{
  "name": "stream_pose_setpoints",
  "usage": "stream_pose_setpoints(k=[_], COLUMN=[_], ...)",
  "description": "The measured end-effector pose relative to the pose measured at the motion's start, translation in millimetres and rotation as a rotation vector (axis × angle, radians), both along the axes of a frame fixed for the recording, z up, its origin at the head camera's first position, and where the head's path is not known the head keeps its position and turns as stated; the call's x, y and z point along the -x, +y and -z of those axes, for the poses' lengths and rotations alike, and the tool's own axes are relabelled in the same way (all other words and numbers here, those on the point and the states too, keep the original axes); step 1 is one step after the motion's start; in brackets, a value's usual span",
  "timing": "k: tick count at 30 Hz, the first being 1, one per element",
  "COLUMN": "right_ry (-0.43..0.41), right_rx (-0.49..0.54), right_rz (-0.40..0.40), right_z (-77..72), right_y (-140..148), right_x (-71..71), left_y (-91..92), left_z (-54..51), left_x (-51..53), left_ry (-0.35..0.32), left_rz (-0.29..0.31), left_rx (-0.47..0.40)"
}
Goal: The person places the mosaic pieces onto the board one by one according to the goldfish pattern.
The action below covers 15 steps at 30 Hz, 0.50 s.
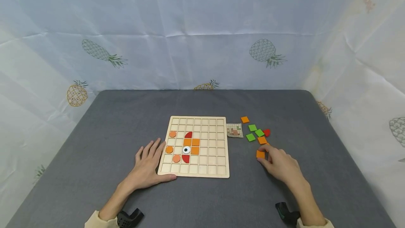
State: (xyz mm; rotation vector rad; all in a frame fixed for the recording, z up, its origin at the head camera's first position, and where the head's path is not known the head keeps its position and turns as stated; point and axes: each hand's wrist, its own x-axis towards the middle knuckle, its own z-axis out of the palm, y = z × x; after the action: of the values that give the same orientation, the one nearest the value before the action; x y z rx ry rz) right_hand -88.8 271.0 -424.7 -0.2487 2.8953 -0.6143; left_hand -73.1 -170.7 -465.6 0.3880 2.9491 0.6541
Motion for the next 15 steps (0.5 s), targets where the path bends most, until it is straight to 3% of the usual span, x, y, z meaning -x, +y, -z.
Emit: stream_pose_setpoints(k=[15], right_ry=[0.033], right_rx=[-0.030], right_rz=[-0.004], right_z=[-7.8], right_y=[-20.6], right_x=[-1.8], left_y=[-0.3], left_z=[-0.6], left_x=[-1.2], left_ry=[0.012], left_rz=[0.003], left_rx=[-0.011])
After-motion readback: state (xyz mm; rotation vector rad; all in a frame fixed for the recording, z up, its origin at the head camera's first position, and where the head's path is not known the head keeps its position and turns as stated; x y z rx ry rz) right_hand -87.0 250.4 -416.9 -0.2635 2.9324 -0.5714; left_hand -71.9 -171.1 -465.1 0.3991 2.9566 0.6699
